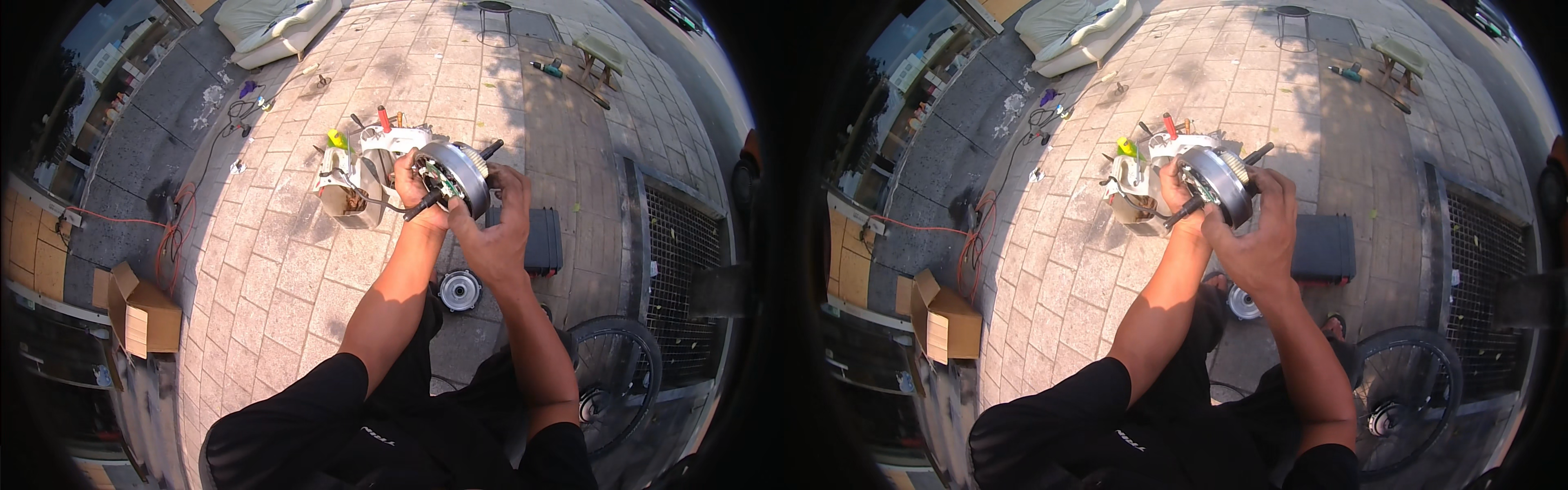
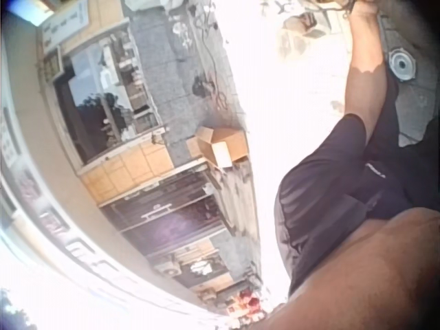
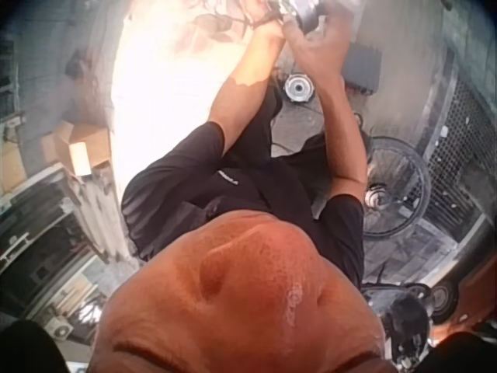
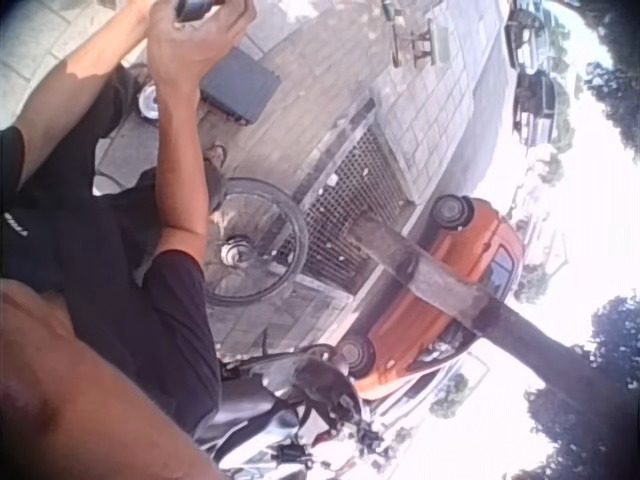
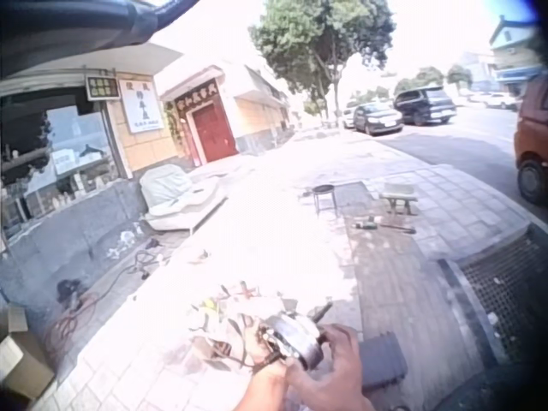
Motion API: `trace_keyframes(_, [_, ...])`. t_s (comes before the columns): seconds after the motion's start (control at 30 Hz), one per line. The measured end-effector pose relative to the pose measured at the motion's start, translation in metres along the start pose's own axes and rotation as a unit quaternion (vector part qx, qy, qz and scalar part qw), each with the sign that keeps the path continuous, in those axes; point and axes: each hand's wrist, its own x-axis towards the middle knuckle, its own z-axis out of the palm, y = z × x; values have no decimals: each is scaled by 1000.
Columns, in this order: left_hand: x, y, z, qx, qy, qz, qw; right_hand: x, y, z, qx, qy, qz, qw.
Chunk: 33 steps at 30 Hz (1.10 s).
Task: The person holds a disassembled electric motor component, likely a stator, and rotates it to inspect the internal windings and structure. The person turns the object over in their hands to view different angles while sitting on the ground.
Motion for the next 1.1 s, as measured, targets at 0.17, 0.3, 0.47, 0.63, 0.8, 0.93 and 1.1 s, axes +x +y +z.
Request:
trace_keyframes(0.17, [-1, 1, -4, 2, -4, 20, 1000, -1, 0, 2, 6, 0, -8, 1000])
trace_keyframes(0.3, [-5, 5, 1, 11, -2, 21, 1000, -5, 7, 3, 15, 2, -32, 999])
trace_keyframes(0.47, [-5, 14, 3, -8, -93, 13, 996, -12, 17, 2, 46, -6, -77, 996])
trace_keyframes(0.63, [10, 17, -22, -41, -133, 6, 990, -17, 17, 3, 62, -4, -109, 992])
trace_keyframes(0.8, [3, 19, -14, -26, -153, -9, 988, -19, 18, 2, 58, -4, -125, 990])
trace_keyframes(0.93, [5, 20, -17, -44, -183, -19, 982, -18, 15, 2, 58, -3, -130, 990])
trace_keyframes(1.1, [7, 21, -20, -40, -180, -27, 982, -17, 12, 2, 55, -9, -130, 990])
